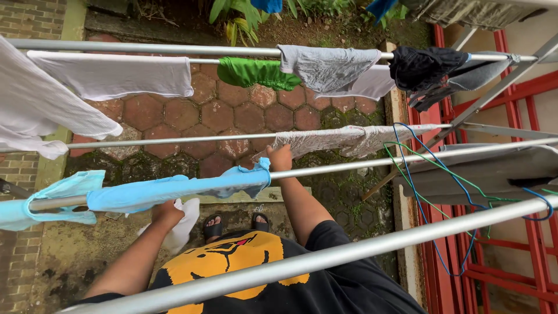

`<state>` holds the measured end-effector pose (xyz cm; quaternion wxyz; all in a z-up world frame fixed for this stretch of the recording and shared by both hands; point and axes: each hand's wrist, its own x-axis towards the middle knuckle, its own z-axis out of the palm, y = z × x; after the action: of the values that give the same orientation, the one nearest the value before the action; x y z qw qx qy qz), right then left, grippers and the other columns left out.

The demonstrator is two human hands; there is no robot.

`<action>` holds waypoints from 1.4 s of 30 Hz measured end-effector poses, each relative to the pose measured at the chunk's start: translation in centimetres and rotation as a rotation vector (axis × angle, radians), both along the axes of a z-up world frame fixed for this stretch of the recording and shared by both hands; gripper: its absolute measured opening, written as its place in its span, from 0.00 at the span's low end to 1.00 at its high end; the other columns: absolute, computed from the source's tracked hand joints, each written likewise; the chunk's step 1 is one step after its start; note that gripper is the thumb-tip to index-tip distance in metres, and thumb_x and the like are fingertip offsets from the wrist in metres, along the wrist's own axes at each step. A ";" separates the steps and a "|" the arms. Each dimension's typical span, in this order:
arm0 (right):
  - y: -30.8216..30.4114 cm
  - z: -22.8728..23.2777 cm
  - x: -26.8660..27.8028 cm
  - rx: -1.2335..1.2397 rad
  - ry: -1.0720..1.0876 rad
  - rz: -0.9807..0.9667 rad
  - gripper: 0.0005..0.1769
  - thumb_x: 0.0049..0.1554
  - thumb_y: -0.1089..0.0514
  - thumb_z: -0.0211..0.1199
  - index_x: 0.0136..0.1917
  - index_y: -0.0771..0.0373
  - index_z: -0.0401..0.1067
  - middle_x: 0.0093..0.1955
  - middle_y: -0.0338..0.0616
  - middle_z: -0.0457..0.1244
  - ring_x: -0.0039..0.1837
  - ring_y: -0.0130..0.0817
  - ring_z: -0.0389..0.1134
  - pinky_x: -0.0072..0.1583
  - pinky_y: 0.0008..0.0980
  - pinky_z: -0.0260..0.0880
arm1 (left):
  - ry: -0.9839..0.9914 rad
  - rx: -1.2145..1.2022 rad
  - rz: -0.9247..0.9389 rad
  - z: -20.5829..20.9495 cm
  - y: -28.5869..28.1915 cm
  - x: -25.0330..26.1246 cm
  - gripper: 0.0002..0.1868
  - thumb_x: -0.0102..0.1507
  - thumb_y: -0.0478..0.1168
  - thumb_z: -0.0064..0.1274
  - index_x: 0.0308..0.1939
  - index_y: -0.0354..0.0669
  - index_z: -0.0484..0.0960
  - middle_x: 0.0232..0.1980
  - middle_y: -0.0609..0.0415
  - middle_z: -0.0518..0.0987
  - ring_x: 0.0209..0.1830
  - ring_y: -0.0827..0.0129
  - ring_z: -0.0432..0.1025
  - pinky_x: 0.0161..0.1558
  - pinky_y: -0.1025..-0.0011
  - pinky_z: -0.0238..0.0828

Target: The person is hanging wet clothes on a drying rack and a wall in an outdoor setting.

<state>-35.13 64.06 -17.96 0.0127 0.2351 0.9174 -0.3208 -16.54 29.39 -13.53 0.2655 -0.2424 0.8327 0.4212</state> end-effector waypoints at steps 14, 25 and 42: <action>-2.8 3.8 -0.6 0.438 0.137 0.228 0.16 0.56 0.48 0.60 0.46 0.62 0.79 0.52 0.56 0.65 0.51 0.59 0.70 0.49 0.58 0.71 | 0.215 -0.029 0.443 -11.8 -0.5 14.0 0.24 0.60 0.41 0.57 0.60 0.40 0.80 0.56 0.44 0.82 0.55 0.52 0.77 0.55 0.59 0.71; -29.7 -3.3 1.5 -0.018 0.604 0.724 0.16 0.56 0.54 0.62 0.38 0.72 0.75 0.45 0.61 0.63 0.47 0.61 0.64 0.52 0.53 0.65 | 0.174 -0.066 0.330 -10.8 -20.2 21.2 0.34 0.50 0.38 0.68 0.60 0.37 0.76 0.57 0.42 0.80 0.54 0.54 0.75 0.55 0.62 0.70; -46.8 8.0 14.2 -0.542 0.310 0.950 0.11 0.57 0.58 0.61 0.50 0.68 0.74 0.50 0.51 0.65 0.51 0.45 0.67 0.52 0.45 0.66 | 0.411 -0.237 0.081 -10.0 -33.1 17.0 0.32 0.58 0.53 0.63 0.64 0.45 0.77 0.71 0.35 0.67 0.70 0.44 0.62 0.64 0.53 0.60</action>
<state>-20.98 17.26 -9.97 0.0809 -0.2648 0.7984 -0.5346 0.46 -3.76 -23.49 0.0430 -0.2141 0.9024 0.3714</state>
